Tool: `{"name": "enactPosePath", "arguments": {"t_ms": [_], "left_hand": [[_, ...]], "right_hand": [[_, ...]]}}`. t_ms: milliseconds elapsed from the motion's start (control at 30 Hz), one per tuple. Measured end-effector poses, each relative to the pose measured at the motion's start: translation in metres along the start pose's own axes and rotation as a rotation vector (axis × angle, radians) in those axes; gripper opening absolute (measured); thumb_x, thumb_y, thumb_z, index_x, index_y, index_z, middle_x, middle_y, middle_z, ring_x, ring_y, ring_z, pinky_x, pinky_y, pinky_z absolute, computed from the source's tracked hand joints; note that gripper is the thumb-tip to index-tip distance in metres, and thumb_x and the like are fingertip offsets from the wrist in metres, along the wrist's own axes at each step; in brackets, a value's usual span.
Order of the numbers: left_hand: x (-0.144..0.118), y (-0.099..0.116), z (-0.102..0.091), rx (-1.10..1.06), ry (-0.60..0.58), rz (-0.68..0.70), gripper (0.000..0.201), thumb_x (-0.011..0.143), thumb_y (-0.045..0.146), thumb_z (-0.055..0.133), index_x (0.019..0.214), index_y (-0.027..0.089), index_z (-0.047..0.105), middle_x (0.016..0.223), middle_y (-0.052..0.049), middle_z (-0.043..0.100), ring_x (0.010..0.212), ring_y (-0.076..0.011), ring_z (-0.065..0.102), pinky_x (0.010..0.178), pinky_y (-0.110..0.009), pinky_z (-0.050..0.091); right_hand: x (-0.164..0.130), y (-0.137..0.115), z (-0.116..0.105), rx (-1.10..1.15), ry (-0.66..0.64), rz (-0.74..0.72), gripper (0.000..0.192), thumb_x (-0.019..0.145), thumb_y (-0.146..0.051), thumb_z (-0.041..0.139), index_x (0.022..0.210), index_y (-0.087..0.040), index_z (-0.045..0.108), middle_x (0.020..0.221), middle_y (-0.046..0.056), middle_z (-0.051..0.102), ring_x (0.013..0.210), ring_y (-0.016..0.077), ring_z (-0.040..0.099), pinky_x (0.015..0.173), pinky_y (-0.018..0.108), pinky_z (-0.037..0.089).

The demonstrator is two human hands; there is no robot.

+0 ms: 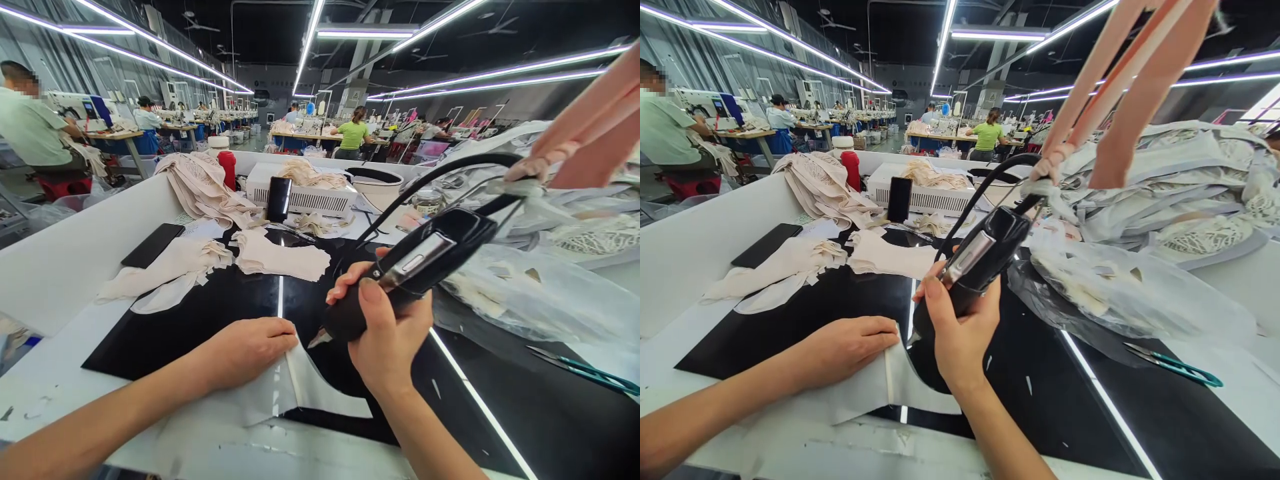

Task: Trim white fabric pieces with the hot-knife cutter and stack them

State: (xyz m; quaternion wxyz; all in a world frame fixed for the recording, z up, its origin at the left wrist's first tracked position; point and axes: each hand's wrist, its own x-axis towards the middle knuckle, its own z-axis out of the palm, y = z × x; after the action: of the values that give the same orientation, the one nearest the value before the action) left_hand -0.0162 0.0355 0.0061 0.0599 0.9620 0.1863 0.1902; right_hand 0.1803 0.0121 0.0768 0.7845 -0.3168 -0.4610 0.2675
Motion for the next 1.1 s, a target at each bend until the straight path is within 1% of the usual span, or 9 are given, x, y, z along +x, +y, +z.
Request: {"name": "enactPosePath", "arguments": {"t_ms": [133, 233, 367, 500, 633, 867, 1000, 1100], "left_hand": [[-0.001, 0.001, 0.001, -0.029, 0.0, 0.001, 0.027, 0.11, 0.007, 0.046, 0.124, 0.015, 0.067, 0.132, -0.011, 0.073, 0.115, -0.0203, 0.075, 0.1, -0.028, 0.064], [-0.001, 0.002, -0.001, -0.017, -0.02, -0.003, 0.027, 0.11, 0.006, 0.046, 0.123, 0.015, 0.067, 0.133, -0.011, 0.073, 0.113, -0.02, 0.076, 0.098, -0.028, 0.065], [0.0, 0.003, -0.001, -0.004, -0.032, -0.016, 0.024, 0.108, 0.005, 0.05, 0.121, 0.015, 0.068, 0.134, -0.012, 0.073, 0.112, -0.0207, 0.077, 0.095, -0.028, 0.066], [-0.001, 0.003, 0.001, -0.012, -0.024, -0.015, 0.026, 0.108, 0.004, 0.049, 0.122, 0.015, 0.068, 0.135, -0.012, 0.073, 0.114, -0.0206, 0.076, 0.098, -0.028, 0.065], [-0.001, 0.002, 0.003, -0.01, -0.019, -0.019, 0.025, 0.108, 0.006, 0.049, 0.123, 0.014, 0.068, 0.135, -0.013, 0.073, 0.114, -0.021, 0.076, 0.098, -0.029, 0.065], [-0.002, 0.001, 0.003, -0.015, -0.027, -0.018, 0.029, 0.108, 0.005, 0.045, 0.124, 0.015, 0.067, 0.135, -0.013, 0.072, 0.113, -0.0208, 0.076, 0.099, -0.03, 0.066], [-0.001, 0.002, -0.001, -0.037, -0.036, -0.03, 0.028, 0.109, 0.007, 0.045, 0.122, 0.016, 0.068, 0.133, -0.011, 0.073, 0.112, -0.0205, 0.076, 0.098, -0.028, 0.065], [0.0, 0.003, -0.002, -0.042, -0.03, -0.037, 0.025, 0.11, 0.008, 0.048, 0.122, 0.017, 0.069, 0.132, -0.009, 0.074, 0.109, -0.0203, 0.076, 0.094, -0.027, 0.065]], "right_hand": [[0.003, 0.012, 0.005, -0.007, -0.003, 0.006, 0.031, 0.086, -0.036, 0.088, 0.099, -0.026, 0.062, 0.078, -0.007, 0.072, 0.06, 0.0126, 0.065, 0.059, 0.029, 0.059], [0.003, 0.014, 0.007, 0.001, -0.001, 0.01, 0.031, 0.085, -0.033, 0.087, 0.103, -0.027, 0.062, 0.078, -0.008, 0.072, 0.06, 0.0123, 0.065, 0.058, 0.028, 0.059], [0.004, 0.014, 0.009, 0.001, 0.001, 0.007, 0.035, 0.084, -0.036, 0.088, 0.106, -0.028, 0.061, 0.077, -0.008, 0.071, 0.058, 0.0121, 0.064, 0.057, 0.027, 0.059], [0.004, 0.016, 0.01, -0.018, 0.012, 0.009, 0.037, 0.083, -0.039, 0.088, 0.105, -0.028, 0.06, 0.077, -0.007, 0.07, 0.058, 0.0125, 0.064, 0.056, 0.027, 0.059], [0.003, 0.018, 0.011, -0.023, 0.005, 0.003, 0.033, 0.084, -0.035, 0.086, 0.104, -0.028, 0.06, 0.076, -0.008, 0.071, 0.057, 0.0122, 0.064, 0.056, 0.027, 0.059], [0.002, 0.017, 0.013, -0.068, -0.006, -0.001, 0.027, 0.086, -0.03, 0.08, 0.101, -0.028, 0.058, 0.075, -0.008, 0.07, 0.056, 0.0123, 0.064, 0.055, 0.028, 0.059], [0.0, 0.014, 0.01, -0.047, 0.018, 0.009, 0.03, 0.084, -0.032, 0.083, 0.102, -0.028, 0.059, 0.076, -0.008, 0.07, 0.058, 0.0126, 0.064, 0.056, 0.028, 0.059], [-0.002, 0.01, 0.007, -0.025, 0.037, 0.013, 0.035, 0.083, -0.032, 0.085, 0.104, -0.028, 0.058, 0.077, -0.007, 0.071, 0.059, 0.013, 0.064, 0.056, 0.029, 0.058]]}}
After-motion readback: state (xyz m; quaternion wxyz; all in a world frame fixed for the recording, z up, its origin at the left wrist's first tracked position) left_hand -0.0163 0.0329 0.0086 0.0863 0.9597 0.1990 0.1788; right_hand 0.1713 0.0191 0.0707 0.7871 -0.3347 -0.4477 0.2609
